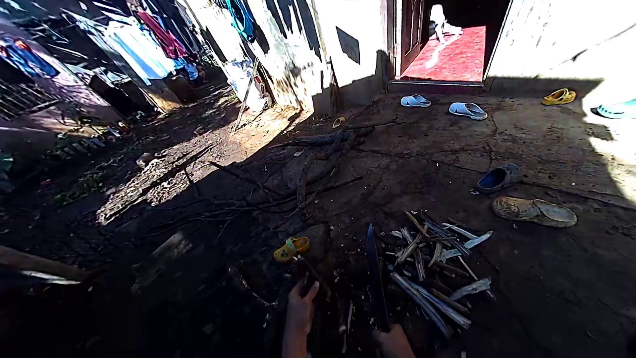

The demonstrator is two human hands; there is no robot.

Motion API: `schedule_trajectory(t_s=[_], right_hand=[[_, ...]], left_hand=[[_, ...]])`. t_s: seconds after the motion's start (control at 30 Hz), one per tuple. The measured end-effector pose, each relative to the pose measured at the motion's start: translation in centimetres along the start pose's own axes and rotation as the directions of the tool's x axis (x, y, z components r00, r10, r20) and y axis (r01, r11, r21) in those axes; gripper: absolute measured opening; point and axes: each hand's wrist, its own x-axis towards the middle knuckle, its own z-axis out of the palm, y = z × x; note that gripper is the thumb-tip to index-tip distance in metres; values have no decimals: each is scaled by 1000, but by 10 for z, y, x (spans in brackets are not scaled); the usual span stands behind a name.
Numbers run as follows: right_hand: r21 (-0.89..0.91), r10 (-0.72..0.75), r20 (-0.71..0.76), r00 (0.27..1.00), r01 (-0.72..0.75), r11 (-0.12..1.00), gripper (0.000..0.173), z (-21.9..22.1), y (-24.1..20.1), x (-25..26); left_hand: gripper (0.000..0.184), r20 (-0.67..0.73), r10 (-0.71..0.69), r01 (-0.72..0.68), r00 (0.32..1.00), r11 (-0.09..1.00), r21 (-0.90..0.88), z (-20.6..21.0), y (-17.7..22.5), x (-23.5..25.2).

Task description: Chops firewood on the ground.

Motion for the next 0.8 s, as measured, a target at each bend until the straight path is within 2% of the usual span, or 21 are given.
schedule_trajectory(t_s=[0.03, 0.1, 0.17, 0.23, 0.3, 0.4, 0.57, 0.67, 0.8], right_hand=[[-26, -26, -2, 1000, 26, 999, 20, -7, -3, -3], [-116, -63, 9, 998, 63, 991, 21, -25, -5, -17], [-221, -104, -2, 995, 101, 970, 20, -46, -2, -31], [-255, -183, -2, 983, 176, 951, 16, -67, 3, -38], [-226, -267, 18, 964, 264, 938, 11, -86, 8, -43], [-158, -382, 36, 924, 382, 910, 6, -103, 13, -48], [-121, -447, 36, 894, 447, 886, 5, -104, 13, -56], [-181, -439, 43, 898, 439, 880, 7, -97, 11, -56], [-344, -428, 29, 903, 411, 844, 8, -89, 11, -51]], left_hand=[[42, 48, 30, -33, 998, 998, 53, 4, 0, -19], [51, 166, 44, -90, 985, 955, 283, 18, -8, -51], [51, 278, 45, -169, 959, 883, 439, 42, -26, -73], [50, 378, 59, -243, 924, 853, 462, 67, -49, -86], [47, 420, 89, -292, 903, 844, 449, 88, -70, -96], [43, 448, 167, -378, 878, 816, 438, 111, -89, -101], [43, 338, 303, -424, 891, 821, 382, 127, -105, -101], [39, 357, 316, -440, 879, 827, 349, 131, -110, -97], [37, 345, 366, -489, 864, 770, 410, 133, -111, -98]])
